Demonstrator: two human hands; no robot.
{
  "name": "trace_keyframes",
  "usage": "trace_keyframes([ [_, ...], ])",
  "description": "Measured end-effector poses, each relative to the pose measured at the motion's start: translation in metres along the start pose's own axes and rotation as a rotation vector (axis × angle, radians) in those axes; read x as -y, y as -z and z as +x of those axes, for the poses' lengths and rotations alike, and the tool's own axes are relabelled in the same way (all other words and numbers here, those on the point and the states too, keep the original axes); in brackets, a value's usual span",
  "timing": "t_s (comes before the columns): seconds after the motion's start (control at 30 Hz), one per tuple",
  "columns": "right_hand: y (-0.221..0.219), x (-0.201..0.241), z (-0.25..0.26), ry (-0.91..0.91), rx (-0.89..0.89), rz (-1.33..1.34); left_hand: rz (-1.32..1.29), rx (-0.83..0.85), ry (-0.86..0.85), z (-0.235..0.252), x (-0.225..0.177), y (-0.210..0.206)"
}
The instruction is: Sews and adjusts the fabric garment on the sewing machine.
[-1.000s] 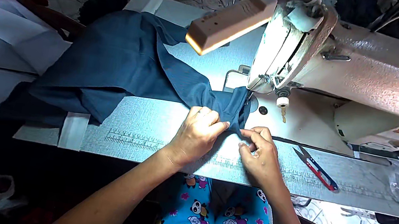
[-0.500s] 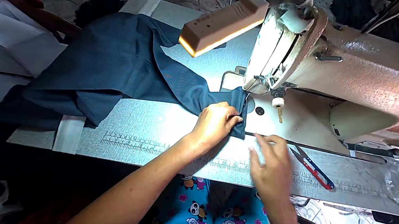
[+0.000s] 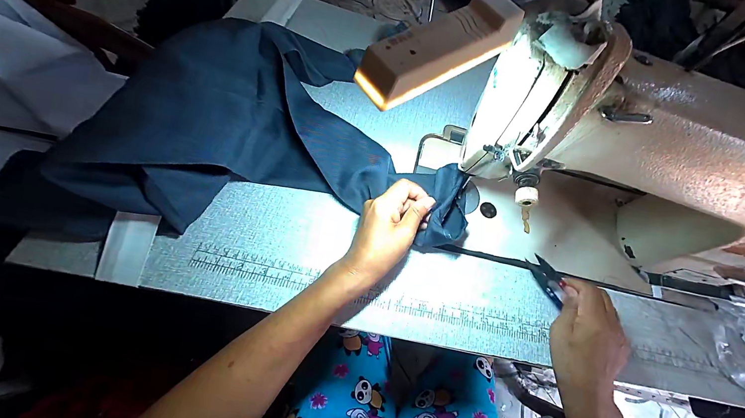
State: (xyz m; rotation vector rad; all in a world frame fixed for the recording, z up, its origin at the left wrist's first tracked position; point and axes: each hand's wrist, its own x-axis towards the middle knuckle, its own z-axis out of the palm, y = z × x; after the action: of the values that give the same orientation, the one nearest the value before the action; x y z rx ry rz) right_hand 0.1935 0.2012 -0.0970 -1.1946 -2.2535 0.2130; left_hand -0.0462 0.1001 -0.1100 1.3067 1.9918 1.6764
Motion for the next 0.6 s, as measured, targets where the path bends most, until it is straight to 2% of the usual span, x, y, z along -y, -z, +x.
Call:
trace_keyframes([
  [0.1, 0.009, 0.035, 0.015, -0.015, 0.178, 0.321, -0.042, -0.009, -0.008, -0.003, 0.000, -0.002],
  [0.17, 0.010, 0.057, 0.027, 0.034, 0.276, 0.375, -0.059, -0.014, -0.011, -0.004, -0.001, -0.002],
  [0.37, -0.001, 0.101, 0.045, 0.252, 0.267, 0.011, -0.051, -0.031, -0.017, -0.004, -0.001, -0.005],
  [0.6, -0.008, 0.109, 0.042, 0.262, 0.301, -0.099, -0.011, -0.044, -0.049, -0.002, 0.003, -0.006],
])
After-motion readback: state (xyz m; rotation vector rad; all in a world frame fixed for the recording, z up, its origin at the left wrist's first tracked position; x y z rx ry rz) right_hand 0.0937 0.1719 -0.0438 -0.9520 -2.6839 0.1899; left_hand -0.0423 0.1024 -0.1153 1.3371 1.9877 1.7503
